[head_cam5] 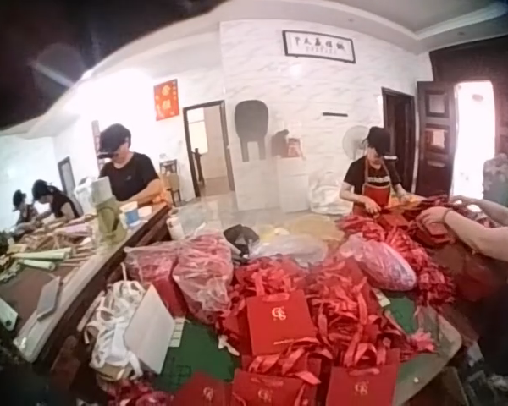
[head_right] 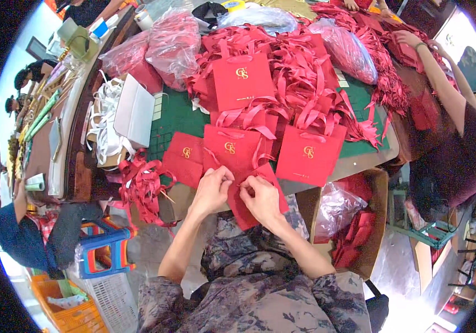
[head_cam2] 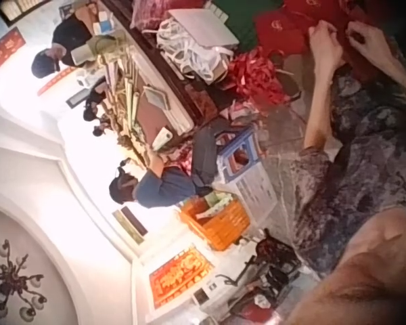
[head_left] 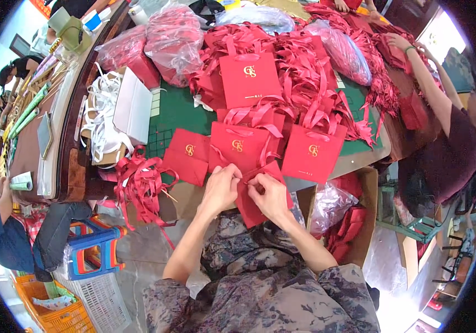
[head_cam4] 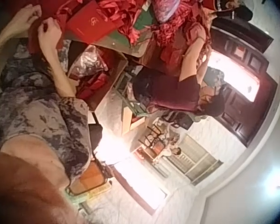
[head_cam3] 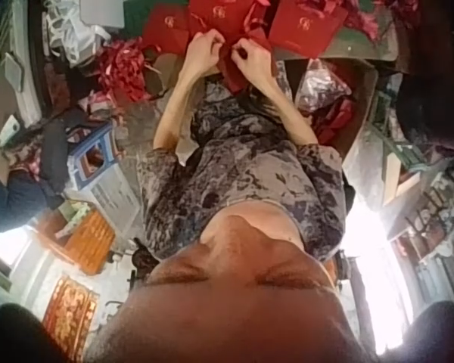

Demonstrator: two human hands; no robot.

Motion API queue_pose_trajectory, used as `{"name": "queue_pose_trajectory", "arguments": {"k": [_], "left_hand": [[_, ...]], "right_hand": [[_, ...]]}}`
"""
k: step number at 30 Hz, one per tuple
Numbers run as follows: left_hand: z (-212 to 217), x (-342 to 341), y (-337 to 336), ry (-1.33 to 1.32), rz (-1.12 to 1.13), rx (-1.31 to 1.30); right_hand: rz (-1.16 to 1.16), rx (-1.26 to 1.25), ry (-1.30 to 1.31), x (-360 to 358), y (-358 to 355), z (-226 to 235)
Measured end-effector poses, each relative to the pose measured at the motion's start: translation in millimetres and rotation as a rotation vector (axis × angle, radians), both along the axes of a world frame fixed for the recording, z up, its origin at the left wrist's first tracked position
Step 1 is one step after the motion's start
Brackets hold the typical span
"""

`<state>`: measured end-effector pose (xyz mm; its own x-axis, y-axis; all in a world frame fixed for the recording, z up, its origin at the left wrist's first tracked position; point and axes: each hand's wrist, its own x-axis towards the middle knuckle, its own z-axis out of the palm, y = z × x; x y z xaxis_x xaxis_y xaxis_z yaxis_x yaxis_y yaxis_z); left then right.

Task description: The person attaches ribbon handles to small gift bags by threading and tying the ribbons through each bag by hand.

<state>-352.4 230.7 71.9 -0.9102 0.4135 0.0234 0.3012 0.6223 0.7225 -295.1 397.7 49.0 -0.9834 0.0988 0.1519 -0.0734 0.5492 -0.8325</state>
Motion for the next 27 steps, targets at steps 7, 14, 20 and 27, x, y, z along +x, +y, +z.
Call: {"name": "queue_pose_trajectory", "arguments": {"k": [7, 14, 20, 27], "left_hand": [[8, -3, -2, -0.070, -0.002, 0.050], [14, -4, -1, -0.153, -0.002, 0.078], [21, -3, 0, -0.204, -0.005, 0.107], [29, 0, 2, -0.219, 0.005, 0.103]], "right_hand": [[-0.024, -0.106, -0.025, 10, 2, 13], [-0.051, -0.090, 0.012, 21, 2, 14], [-0.037, -0.079, 0.086, 20, -1, 19], [-0.055, -0.172, -0.049, 23, -1, 22]]}}
